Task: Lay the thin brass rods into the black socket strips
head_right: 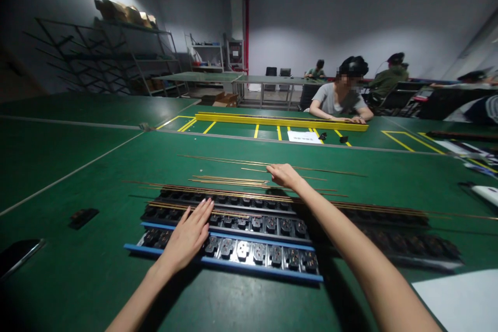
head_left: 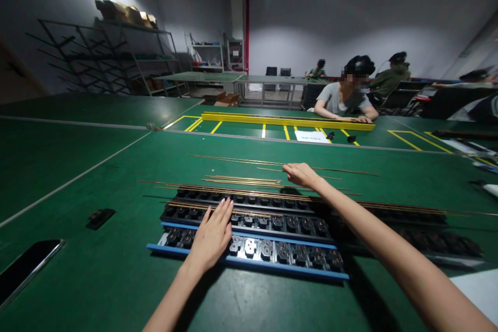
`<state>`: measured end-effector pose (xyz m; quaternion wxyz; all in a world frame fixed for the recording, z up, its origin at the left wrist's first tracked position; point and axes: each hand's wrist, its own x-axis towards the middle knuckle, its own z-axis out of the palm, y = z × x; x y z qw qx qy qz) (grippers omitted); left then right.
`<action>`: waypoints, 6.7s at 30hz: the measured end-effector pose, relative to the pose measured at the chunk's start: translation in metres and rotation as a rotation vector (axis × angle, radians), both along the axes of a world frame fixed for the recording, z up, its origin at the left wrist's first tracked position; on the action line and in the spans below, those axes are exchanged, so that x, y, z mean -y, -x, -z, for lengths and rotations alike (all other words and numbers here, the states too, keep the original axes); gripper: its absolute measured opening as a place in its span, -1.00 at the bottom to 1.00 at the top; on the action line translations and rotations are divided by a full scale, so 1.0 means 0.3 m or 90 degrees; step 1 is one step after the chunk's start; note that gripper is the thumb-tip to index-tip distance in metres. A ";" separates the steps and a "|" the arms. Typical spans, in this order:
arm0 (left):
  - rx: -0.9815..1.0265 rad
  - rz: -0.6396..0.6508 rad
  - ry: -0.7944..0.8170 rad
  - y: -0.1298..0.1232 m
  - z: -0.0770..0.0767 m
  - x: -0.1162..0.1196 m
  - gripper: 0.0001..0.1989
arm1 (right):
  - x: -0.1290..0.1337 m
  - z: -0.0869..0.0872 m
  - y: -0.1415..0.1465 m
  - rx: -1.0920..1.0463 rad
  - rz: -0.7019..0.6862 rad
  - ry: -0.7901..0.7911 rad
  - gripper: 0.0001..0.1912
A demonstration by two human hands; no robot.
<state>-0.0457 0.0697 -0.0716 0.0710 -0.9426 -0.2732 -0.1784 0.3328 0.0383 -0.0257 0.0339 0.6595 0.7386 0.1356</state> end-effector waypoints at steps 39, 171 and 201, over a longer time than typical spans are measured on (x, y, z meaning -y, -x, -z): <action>0.026 -0.006 0.148 0.006 -0.036 0.022 -0.43 | 0.263 -0.024 0.475 -0.198 -0.075 -0.138 -0.77; 0.138 -0.188 0.062 0.387 0.012 -0.138 -0.48 | 0.314 0.061 0.692 -0.186 -0.046 -0.355 -0.65; 0.075 -0.181 0.062 0.392 -0.011 -0.136 -0.56 | 0.306 0.093 0.670 -0.234 -0.025 -0.319 -0.64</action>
